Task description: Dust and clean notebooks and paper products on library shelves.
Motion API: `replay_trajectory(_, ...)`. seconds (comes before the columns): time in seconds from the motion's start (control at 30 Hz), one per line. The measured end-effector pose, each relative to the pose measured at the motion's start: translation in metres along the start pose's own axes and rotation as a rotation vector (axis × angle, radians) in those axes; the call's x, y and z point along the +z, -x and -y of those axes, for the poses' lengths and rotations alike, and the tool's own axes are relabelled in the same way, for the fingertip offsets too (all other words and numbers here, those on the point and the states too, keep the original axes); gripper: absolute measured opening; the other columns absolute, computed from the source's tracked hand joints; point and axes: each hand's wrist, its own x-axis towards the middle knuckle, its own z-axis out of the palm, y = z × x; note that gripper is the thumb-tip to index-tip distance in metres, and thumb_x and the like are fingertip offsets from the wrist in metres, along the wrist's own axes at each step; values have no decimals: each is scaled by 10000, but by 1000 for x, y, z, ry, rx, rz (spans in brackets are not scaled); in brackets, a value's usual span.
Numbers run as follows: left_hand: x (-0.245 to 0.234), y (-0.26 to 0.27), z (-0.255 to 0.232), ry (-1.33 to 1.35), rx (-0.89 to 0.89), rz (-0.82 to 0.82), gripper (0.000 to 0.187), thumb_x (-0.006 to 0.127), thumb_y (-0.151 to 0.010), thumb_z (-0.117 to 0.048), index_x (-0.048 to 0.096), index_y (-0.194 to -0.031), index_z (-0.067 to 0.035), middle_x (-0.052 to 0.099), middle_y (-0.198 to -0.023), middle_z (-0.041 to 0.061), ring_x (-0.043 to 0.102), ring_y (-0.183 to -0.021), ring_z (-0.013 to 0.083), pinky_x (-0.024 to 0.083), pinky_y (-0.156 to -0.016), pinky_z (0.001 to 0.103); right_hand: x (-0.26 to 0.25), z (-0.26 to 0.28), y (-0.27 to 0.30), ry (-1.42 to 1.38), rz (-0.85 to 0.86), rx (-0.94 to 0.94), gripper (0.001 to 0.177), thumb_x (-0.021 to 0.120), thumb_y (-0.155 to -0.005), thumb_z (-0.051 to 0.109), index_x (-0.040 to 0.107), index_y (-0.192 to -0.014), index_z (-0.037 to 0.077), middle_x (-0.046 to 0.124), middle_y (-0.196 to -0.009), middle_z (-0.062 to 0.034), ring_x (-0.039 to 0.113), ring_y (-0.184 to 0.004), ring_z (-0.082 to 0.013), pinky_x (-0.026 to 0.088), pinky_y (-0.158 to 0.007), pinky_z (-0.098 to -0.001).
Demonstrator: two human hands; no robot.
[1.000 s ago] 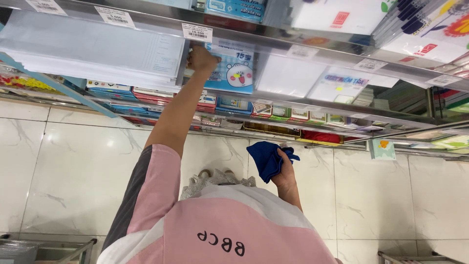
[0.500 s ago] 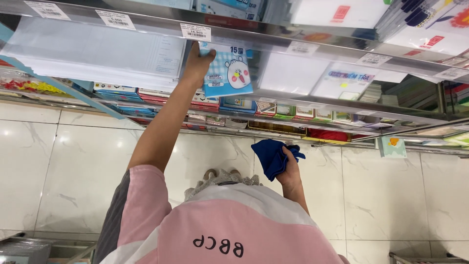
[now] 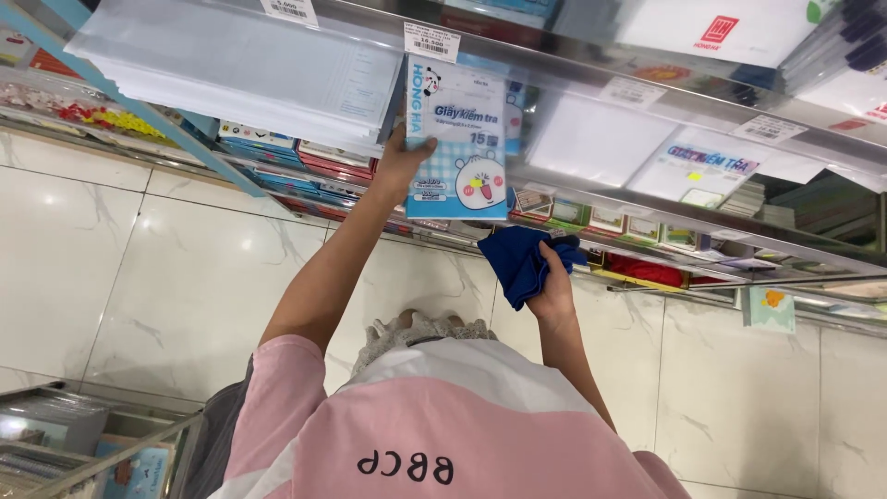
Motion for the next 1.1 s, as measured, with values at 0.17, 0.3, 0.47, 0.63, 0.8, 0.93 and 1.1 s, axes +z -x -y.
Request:
replay_trajectory(0.17,15,-18,-18,65,27,41,588,734,-895,-22,500,-1433,-62,681,-1227,61,625,-1071,155,519,-922,308,-12,-10,-3,0,-10,-1,503,659,-970,262,560,-1390,3,652,-1360,-141,632,-1235,-308,506,-1082,-438)
replay_trajectory(0.3,19,-76,-3,-227,137,23,478,775,-911,-109,590,-1348,-50,684,-1173,70,626,-1052,176,524,-900,330,-20,-15,7,4,-60,-5,525,655,-966,277,556,-1402,1,651,-1368,-142,627,-1237,-310,497,-1081,-435)
replay_trajectory(0.47,20,-122,17,-522,161,5,429,798,-911,-171,643,-1296,-65,698,-1134,87,633,-1040,209,524,-898,359,-40,-11,23,-30,-147,-34,525,651,-966,296,558,-1400,15,646,-1360,-136,621,-1226,-307,488,-1075,-436)
replay_trajectory(0.63,32,-104,-24,-610,117,-44,521,783,-849,-125,606,-1338,-83,726,-1139,113,674,-1030,201,516,-872,338,-59,-12,32,-59,-176,-45,521,654,-959,283,559,-1395,13,645,-1356,-152,624,-1226,-321,492,-1069,-443)
replay_trajectory(0.8,33,-113,-23,-426,86,0,434,751,-876,-85,650,-1295,-35,747,-1170,115,692,-1023,199,546,-870,325,-52,-10,34,-52,-223,-45,536,654,-954,285,540,-1407,22,643,-1359,-152,623,-1230,-322,489,-1079,-453)
replay_trajectory(0.93,33,-90,-39,-438,189,44,469,715,-925,-75,582,-1374,-37,726,-1178,112,661,-1023,186,534,-874,327,-40,-10,32,-25,-242,-52,537,650,-956,290,530,-1412,33,646,-1360,-148,623,-1237,-320,491,-1085,-456)
replay_trajectory(1.1,23,-46,-59,-331,227,27,528,678,-977,-43,455,-1456,-32,663,-1289,109,610,-1115,186,502,-956,324,-40,-16,18,-18,-160,-6,513,652,-965,287,555,-1399,31,653,-1353,-133,625,-1232,-307,493,-1079,-442)
